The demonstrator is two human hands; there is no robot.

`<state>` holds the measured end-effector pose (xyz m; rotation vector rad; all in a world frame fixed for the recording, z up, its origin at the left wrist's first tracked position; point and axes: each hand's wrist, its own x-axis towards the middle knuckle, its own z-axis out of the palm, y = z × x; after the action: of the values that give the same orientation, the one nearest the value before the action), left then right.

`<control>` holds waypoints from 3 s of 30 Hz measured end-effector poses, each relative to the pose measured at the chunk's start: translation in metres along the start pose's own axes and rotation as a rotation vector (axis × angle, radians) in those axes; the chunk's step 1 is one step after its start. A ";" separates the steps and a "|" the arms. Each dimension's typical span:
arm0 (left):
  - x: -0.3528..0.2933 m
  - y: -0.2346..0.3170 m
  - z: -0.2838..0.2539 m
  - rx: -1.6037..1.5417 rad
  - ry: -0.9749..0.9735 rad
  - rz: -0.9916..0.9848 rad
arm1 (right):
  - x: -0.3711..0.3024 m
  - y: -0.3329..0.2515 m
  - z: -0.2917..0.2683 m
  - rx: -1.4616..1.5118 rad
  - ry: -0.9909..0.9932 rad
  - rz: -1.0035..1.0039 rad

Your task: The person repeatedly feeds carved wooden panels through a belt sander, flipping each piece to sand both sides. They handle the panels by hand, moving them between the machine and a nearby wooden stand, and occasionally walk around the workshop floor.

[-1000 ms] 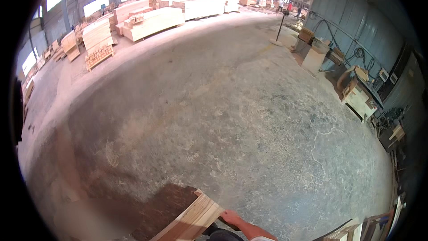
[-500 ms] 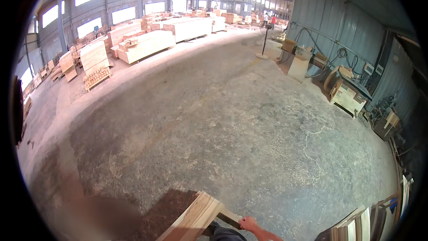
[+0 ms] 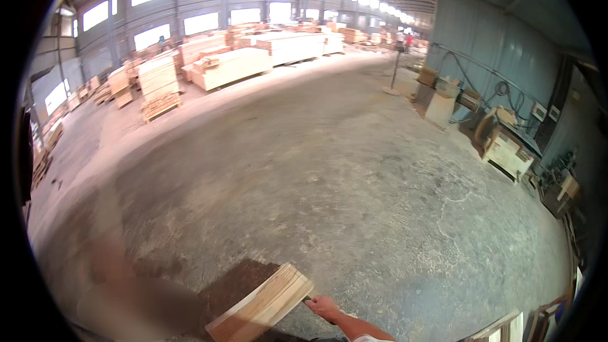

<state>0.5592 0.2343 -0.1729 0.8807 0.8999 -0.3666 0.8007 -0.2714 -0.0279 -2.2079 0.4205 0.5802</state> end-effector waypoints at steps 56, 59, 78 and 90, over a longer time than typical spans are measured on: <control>-0.391 -0.519 0.316 -1.157 1.399 0.167 | -0.022 0.053 0.277 -0.756 -1.206 -1.567; -0.369 -0.563 0.412 -1.361 1.426 0.098 | -0.094 0.032 0.295 -0.413 -1.235 -2.363; -0.351 -0.662 0.499 -1.807 1.646 0.324 | -0.331 0.073 0.351 -1.428 -1.563 -0.724; -0.375 -0.728 0.542 -2.144 1.736 0.378 | -0.535 0.211 0.231 -1.639 -1.624 -1.284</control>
<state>0.1747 -0.6634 -0.0701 -1.0175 1.7590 1.7838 0.1901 -0.1687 -0.0070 -1.4602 -2.7359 1.7934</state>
